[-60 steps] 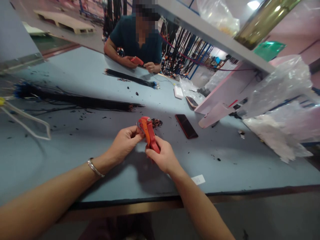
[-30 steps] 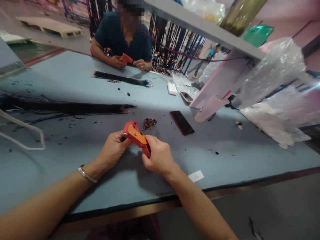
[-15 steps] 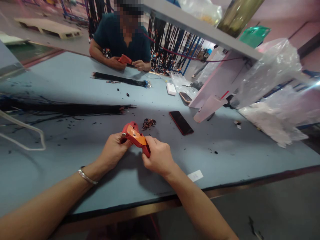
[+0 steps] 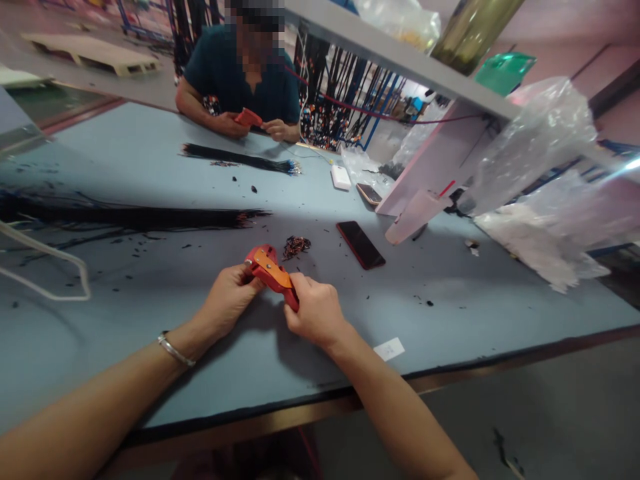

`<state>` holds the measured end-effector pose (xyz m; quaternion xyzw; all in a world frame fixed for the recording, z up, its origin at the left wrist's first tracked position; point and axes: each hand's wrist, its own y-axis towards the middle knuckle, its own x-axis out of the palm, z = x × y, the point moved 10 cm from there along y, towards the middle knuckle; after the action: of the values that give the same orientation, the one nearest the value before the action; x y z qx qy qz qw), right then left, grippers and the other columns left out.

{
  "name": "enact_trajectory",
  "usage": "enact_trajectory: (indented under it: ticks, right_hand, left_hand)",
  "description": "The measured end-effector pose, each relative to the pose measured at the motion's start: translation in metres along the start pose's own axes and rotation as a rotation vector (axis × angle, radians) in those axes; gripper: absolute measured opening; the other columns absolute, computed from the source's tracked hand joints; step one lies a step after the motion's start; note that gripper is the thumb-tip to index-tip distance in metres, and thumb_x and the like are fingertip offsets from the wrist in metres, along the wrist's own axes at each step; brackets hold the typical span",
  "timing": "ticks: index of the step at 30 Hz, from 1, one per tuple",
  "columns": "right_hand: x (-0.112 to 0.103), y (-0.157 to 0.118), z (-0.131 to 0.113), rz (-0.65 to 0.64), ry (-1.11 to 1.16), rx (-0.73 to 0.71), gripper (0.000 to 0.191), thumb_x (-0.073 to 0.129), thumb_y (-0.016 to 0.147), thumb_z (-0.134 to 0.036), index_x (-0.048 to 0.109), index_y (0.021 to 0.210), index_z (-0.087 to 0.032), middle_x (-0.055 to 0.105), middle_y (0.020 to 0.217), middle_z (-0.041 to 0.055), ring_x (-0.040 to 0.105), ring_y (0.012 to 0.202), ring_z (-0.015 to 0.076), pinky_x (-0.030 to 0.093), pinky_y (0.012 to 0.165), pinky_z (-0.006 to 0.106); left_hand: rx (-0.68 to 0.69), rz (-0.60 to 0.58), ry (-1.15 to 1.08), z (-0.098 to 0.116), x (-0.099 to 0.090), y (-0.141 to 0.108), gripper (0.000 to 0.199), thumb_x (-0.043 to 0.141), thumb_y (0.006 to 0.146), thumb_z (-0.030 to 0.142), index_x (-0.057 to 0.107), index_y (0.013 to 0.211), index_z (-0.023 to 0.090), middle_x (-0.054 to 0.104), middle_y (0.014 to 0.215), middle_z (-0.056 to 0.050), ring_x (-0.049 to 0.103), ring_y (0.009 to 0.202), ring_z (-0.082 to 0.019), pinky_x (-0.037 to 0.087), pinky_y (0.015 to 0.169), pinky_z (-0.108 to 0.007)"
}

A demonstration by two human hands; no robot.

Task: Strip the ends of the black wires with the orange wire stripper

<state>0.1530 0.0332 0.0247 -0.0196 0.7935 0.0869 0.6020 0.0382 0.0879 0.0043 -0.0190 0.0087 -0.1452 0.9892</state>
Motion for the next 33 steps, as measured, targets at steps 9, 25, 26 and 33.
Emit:
enact_trajectory:
  ticks: [9,25,26,33]
  right_hand:
    - [0.003,0.002,0.003,0.008,-0.012,0.011,0.017,0.054,0.081,-0.025,0.056,0.096,-0.016,0.07,0.084,0.0084,0.065,0.07,0.0212,0.041,0.061,0.029]
    - [-0.004,0.005,0.051,0.083,0.804,0.288,0.015,0.059,0.073,-0.025,0.059,0.085,-0.017,0.062,0.066,0.0009,0.062,0.06,0.0178,0.048,0.063,0.03]
    - [0.003,0.005,0.054,0.041,1.028,0.32,0.019,0.06,0.071,-0.026,0.059,0.087,-0.017,0.062,0.069,0.0012,0.063,0.061,0.0173,0.05,0.062,0.03]
    - [0.025,0.006,0.044,-0.178,1.823,0.356,0.029,0.061,0.067,-0.021,0.06,0.096,-0.015,0.069,0.078,0.0038,0.066,0.064,0.0175,0.057,0.066,0.033]
  left_hand:
    - [-0.024,0.012,0.06,0.0,0.0,0.001,0.05,0.075,0.058,0.062,0.076,0.077,0.016,0.075,0.082,-0.007,0.062,0.08,-0.024,0.05,0.076,-0.031]
    - [0.088,0.084,0.375,0.012,-0.01,0.001,0.026,0.06,0.073,0.042,0.066,0.07,0.017,0.058,0.058,0.002,0.046,0.054,-0.012,0.036,0.052,-0.022]
    - [0.109,0.109,0.393,0.014,-0.013,0.002,0.024,0.06,0.073,0.041,0.065,0.07,0.018,0.058,0.058,0.002,0.046,0.053,-0.012,0.036,0.052,-0.022]
    - [0.152,0.25,0.478,0.02,-0.031,0.004,0.021,0.06,0.073,0.039,0.066,0.069,0.019,0.06,0.057,0.001,0.048,0.053,-0.014,0.037,0.052,-0.024]
